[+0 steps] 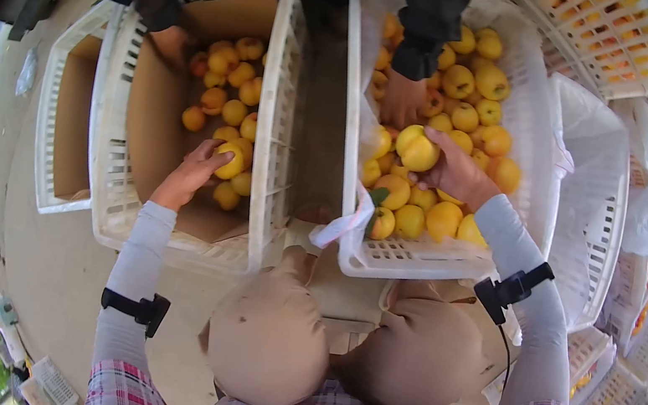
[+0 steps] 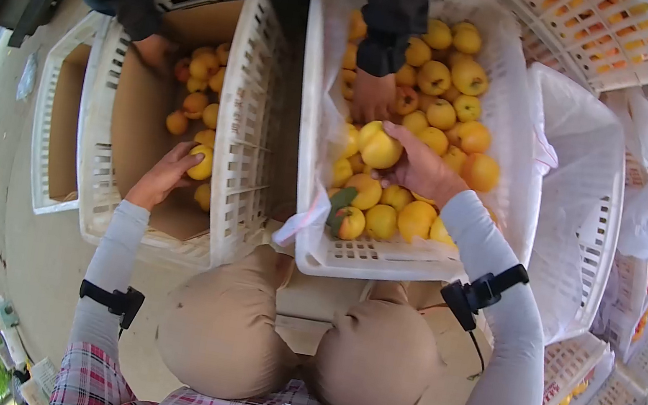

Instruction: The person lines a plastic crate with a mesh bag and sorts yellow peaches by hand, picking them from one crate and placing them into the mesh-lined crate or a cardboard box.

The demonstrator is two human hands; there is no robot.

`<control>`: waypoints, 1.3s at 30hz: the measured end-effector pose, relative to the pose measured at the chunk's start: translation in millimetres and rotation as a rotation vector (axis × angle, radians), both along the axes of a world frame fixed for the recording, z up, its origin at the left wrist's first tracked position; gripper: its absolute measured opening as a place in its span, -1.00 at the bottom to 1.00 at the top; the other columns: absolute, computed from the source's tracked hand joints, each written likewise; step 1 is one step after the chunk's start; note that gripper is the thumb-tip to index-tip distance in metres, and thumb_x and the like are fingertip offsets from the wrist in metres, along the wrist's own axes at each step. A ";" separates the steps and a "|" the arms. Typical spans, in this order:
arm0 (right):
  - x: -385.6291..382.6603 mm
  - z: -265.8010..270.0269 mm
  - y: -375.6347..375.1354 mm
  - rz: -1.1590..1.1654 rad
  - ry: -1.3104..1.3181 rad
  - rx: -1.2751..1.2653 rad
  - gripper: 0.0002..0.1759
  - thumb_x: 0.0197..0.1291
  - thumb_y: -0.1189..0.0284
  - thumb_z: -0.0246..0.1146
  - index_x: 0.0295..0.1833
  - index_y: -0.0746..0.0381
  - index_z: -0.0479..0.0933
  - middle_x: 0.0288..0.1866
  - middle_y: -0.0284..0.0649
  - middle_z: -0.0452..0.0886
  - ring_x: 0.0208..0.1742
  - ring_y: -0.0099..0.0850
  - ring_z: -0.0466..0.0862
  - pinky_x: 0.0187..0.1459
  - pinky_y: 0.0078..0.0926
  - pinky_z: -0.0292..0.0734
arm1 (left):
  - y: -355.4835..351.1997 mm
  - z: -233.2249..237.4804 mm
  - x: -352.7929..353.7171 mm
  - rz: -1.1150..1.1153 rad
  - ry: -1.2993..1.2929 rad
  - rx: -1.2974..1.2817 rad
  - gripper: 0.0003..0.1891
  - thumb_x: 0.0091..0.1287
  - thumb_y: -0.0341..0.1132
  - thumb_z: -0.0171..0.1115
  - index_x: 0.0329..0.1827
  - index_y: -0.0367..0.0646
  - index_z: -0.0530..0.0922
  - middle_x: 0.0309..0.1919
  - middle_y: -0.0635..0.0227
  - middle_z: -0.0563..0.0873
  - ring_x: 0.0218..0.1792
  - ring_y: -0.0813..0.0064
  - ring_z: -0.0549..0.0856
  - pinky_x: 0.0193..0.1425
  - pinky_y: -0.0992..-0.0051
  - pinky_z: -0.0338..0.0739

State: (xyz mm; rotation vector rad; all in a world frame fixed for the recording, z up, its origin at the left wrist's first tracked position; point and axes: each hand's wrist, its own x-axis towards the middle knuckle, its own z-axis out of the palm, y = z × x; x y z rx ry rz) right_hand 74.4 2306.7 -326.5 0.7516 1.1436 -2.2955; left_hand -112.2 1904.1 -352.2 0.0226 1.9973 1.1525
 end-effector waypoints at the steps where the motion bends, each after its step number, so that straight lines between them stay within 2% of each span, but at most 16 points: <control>1: -1.7 9.7 -4.7 -0.045 -0.083 -0.059 -0.45 0.30 -0.06 -0.07 0.00 0.22 0.42 -0.22 -0.10 0.58 -0.44 -0.33 0.53 -0.50 -0.55 0.42 | -3.0 -17.6 -3.3 -0.163 0.235 -0.169 -0.53 0.33 -0.21 0.15 0.21 -0.29 0.34 0.12 0.17 0.47 0.09 0.35 0.55 0.07 0.45 0.51; 6: -2.5 28.5 -12.5 -0.024 -0.025 -0.403 -0.31 0.25 -0.22 -0.17 -0.04 0.22 0.42 -0.31 0.00 0.53 -0.62 -0.42 0.36 -0.63 -0.59 0.16 | 67.3 79.5 33.5 -0.077 0.841 0.192 -0.62 0.30 -0.45 0.11 0.18 -0.30 0.37 0.11 0.20 0.48 0.08 0.43 0.53 0.15 0.50 0.44; 11: -22.0 67.6 -52.9 0.087 0.006 -0.384 -0.21 0.25 -0.26 -0.27 -0.06 0.29 0.41 -0.36 -0.01 0.55 -0.65 -0.38 0.43 -0.63 -0.59 0.28 | 131.0 128.6 82.9 -0.275 0.749 0.547 -0.42 0.10 -0.31 0.35 0.20 -0.21 0.38 0.14 0.17 0.46 0.13 0.31 0.49 0.17 0.40 0.41; 13: -15.7 79.0 -77.2 0.356 0.181 -0.048 -0.19 0.29 -0.24 -0.34 -0.08 0.32 0.43 -0.39 -0.08 0.58 -0.55 -0.36 0.58 -0.54 -0.55 0.46 | 144.4 126.6 99.9 -0.330 0.426 0.617 -0.37 0.04 -0.28 0.40 0.19 -0.21 0.38 0.13 0.17 0.45 0.15 0.32 0.45 0.20 0.40 0.35; 16: -1.1 102.9 -57.4 0.550 0.273 0.491 -0.32 0.32 -0.12 -0.16 -0.19 0.33 0.52 -0.40 -0.10 0.64 -0.47 -0.36 0.65 -0.38 -0.52 0.57 | 122.7 127.8 91.3 -0.326 0.698 0.534 -0.48 -0.01 -0.41 0.32 0.08 -0.24 0.42 0.00 0.20 0.48 0.03 0.36 0.49 0.17 0.45 0.34; 18: 13.6 73.9 -8.1 0.609 0.420 1.578 -0.55 0.22 0.08 0.10 -0.22 0.30 0.53 -0.33 -0.09 0.63 -0.30 -0.30 0.66 -0.30 -0.48 0.59 | 92.5 135.1 78.8 -0.168 0.611 0.354 -0.54 0.04 -0.39 0.24 0.06 -0.25 0.42 -0.02 0.24 0.51 -0.01 0.41 0.51 0.13 0.48 0.39; 20: 32.5 67.6 28.3 0.822 0.017 2.218 -0.69 0.02 0.26 0.25 -0.20 0.25 0.53 -0.21 -0.12 0.59 -0.14 -0.27 0.60 -0.24 -0.42 0.58 | 56.1 116.2 60.3 -0.055 0.732 0.214 -0.58 0.10 -0.39 0.19 0.07 -0.24 0.42 -0.04 0.24 0.54 -0.09 0.43 0.53 0.06 0.50 0.43; 24: 67.1 21.6 76.6 1.074 -0.004 2.172 -0.63 -0.08 0.37 0.29 -0.11 0.23 0.48 -0.13 -0.17 0.53 -0.11 -0.30 0.55 -0.17 -0.41 0.56 | -0.8 63.2 31.9 -0.045 0.559 -0.088 -0.54 0.12 -0.37 0.22 0.11 -0.26 0.39 -0.02 0.20 0.53 -0.06 0.35 0.54 0.07 0.48 0.42; 27: 65.7 32.1 82.0 1.123 0.159 2.107 -0.55 -0.10 0.38 0.31 -0.04 0.26 0.43 -0.10 -0.13 0.53 -0.10 -0.27 0.56 -0.13 -0.42 0.56 | -16.9 31.4 28.2 -0.355 0.626 -0.341 -0.50 0.12 -0.35 0.26 0.15 -0.24 0.38 0.05 0.11 0.50 0.02 0.18 0.53 0.14 0.40 0.41; 29: 63.0 42.1 84.7 1.096 0.238 2.044 -0.51 -0.10 0.38 0.32 0.00 0.28 0.40 -0.07 -0.10 0.53 -0.07 -0.25 0.57 -0.12 -0.44 0.56 | -11.6 27.4 33.9 -0.350 0.992 -0.330 -0.47 0.12 -0.37 0.28 0.19 -0.22 0.37 0.11 0.06 0.47 0.09 0.05 0.49 0.20 0.34 0.38; 31: 64.6 46.9 77.7 0.509 0.325 1.660 -0.49 0.03 0.30 0.30 0.06 0.31 0.36 -0.02 -0.06 0.54 -0.03 -0.25 0.59 -0.18 -0.48 0.57 | 17.4 62.9 37.7 -0.296 1.026 -0.314 -0.49 0.15 -0.42 0.26 0.19 -0.23 0.37 0.12 0.08 0.46 0.12 0.11 0.49 0.21 0.35 0.39; 32: 63.0 51.0 68.8 0.510 0.336 1.660 -0.49 0.03 0.30 0.30 0.06 0.31 0.36 -0.02 -0.06 0.54 -0.03 -0.25 0.59 -0.18 -0.48 0.57 | 32.2 80.1 40.4 -0.229 1.001 -0.172 -0.51 0.17 -0.44 0.22 0.19 -0.26 0.37 0.15 0.10 0.45 0.14 0.19 0.49 0.21 0.37 0.39; 34: 56.5 61.2 46.5 0.031 0.151 0.754 -0.50 0.22 0.16 0.16 0.12 0.30 0.33 -0.02 -0.05 0.55 -0.10 -0.29 0.62 -0.24 -0.49 0.58 | 62.1 101.7 47.4 -0.169 0.927 0.106 -0.54 0.19 -0.48 0.19 0.19 -0.26 0.37 0.14 0.14 0.46 0.14 0.29 0.49 0.18 0.38 0.42; 35: 53.1 62.9 38.1 0.039 0.161 0.742 -0.50 0.22 0.16 0.16 0.12 0.30 0.33 -0.02 -0.05 0.55 -0.10 -0.29 0.62 -0.24 -0.49 0.58 | 76.3 109.3 52.1 -0.176 0.876 0.237 -0.55 0.19 -0.49 0.18 0.19 -0.24 0.38 0.10 0.16 0.48 0.12 0.32 0.50 0.15 0.38 0.44; 37: 41.9 64.2 20.1 -0.059 0.116 0.023 -0.48 0.34 0.07 -0.03 0.15 0.29 0.31 -0.11 -0.10 0.57 -0.22 -0.33 0.64 -0.26 -0.47 0.60 | 106.0 123.6 63.9 -0.245 0.584 0.462 -0.49 0.16 -0.48 0.22 0.22 -0.23 0.36 0.09 0.20 0.48 0.13 0.35 0.49 0.15 0.38 0.44; 39: 28.2 74.2 -6.2 -0.038 0.102 -0.038 -0.41 0.38 0.00 -0.17 0.19 0.29 0.29 -0.12 -0.08 0.57 -0.31 -0.31 0.65 -0.30 -0.44 0.60 | 141.9 134.8 85.1 -0.268 0.444 0.657 -0.42 0.12 -0.40 0.31 0.24 -0.23 0.35 0.10 0.20 0.48 0.14 0.37 0.48 0.15 0.39 0.44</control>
